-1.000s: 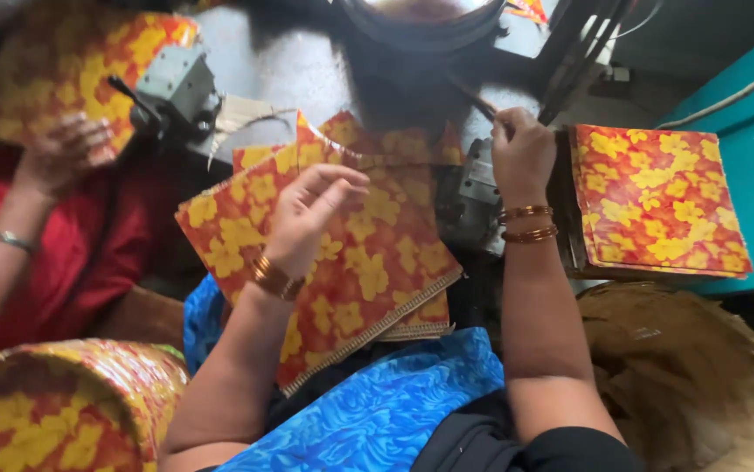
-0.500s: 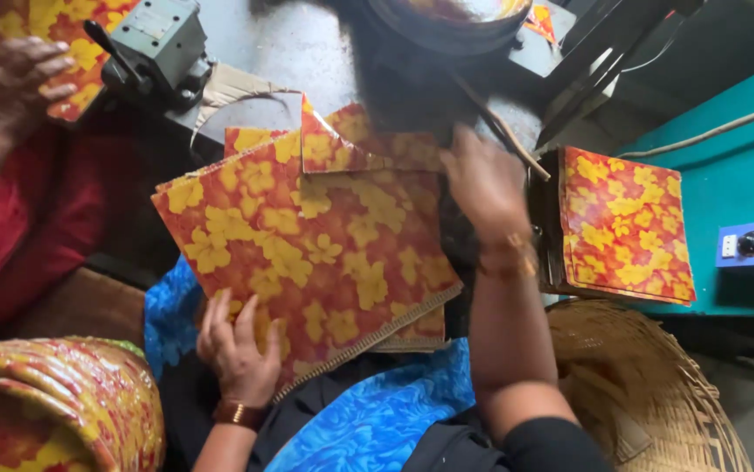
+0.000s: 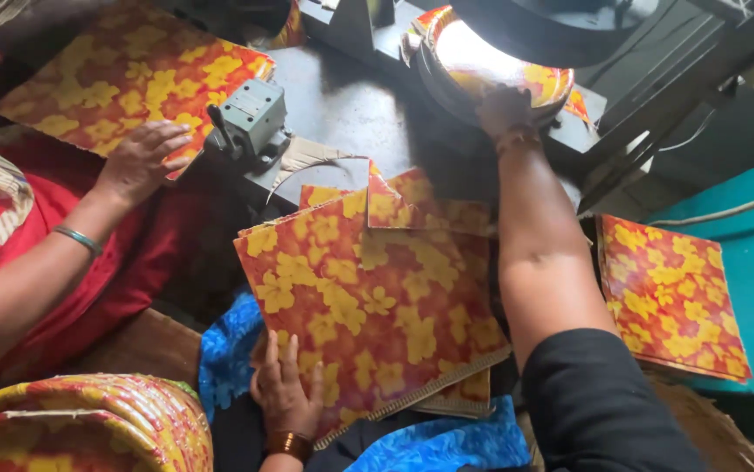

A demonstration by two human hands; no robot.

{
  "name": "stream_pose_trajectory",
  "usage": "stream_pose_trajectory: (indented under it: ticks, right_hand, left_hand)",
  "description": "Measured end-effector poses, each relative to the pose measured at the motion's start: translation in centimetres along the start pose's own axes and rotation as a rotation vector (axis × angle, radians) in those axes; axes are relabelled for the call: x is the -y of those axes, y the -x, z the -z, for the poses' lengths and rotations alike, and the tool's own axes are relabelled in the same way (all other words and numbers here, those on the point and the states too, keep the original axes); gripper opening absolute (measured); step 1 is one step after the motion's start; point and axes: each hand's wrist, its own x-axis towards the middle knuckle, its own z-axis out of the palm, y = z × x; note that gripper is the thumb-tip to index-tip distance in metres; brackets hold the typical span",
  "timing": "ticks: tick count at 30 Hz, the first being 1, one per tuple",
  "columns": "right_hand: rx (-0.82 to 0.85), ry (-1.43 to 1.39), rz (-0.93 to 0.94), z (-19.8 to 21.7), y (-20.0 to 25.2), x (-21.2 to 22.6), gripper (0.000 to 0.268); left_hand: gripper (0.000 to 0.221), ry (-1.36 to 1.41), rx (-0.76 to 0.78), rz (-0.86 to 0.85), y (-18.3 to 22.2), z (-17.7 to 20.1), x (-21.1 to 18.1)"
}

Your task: The person places a printed decorative paper sheet into a manual plate press, pulls the machine lever to press it into a disposable plate, removes the formed plate, and stacks finished plates in a woven basket beside the machine. Trimmed paper scraps accumulate on the workbench as the cycle repeats.

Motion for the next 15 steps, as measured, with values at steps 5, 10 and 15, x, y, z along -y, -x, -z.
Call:
stream_pose_trajectory:
  ticks: [5, 10, 15]
  right_hand:
    - [-0.185, -0.036, 0.054, 0.4, 1.4, 0.3, 0.024]
    - [-0.307, -0.146, 0.170, 11.5, 14.6, 9.6, 0.014]
    - [-0.464, -0.471, 0.281, 17.9, 27.5, 15.7, 0.004]
  left_hand:
    - [0.066, 0.016, -0.032, -0.011, -0.3, -0.2, -0.2]
    - [0.064, -0.006, -0.018, 0.000, -0.4, 0.1, -0.5]
    - [0.060, -0.081, 0.033, -0.013, 0.0, 0.7, -0.1]
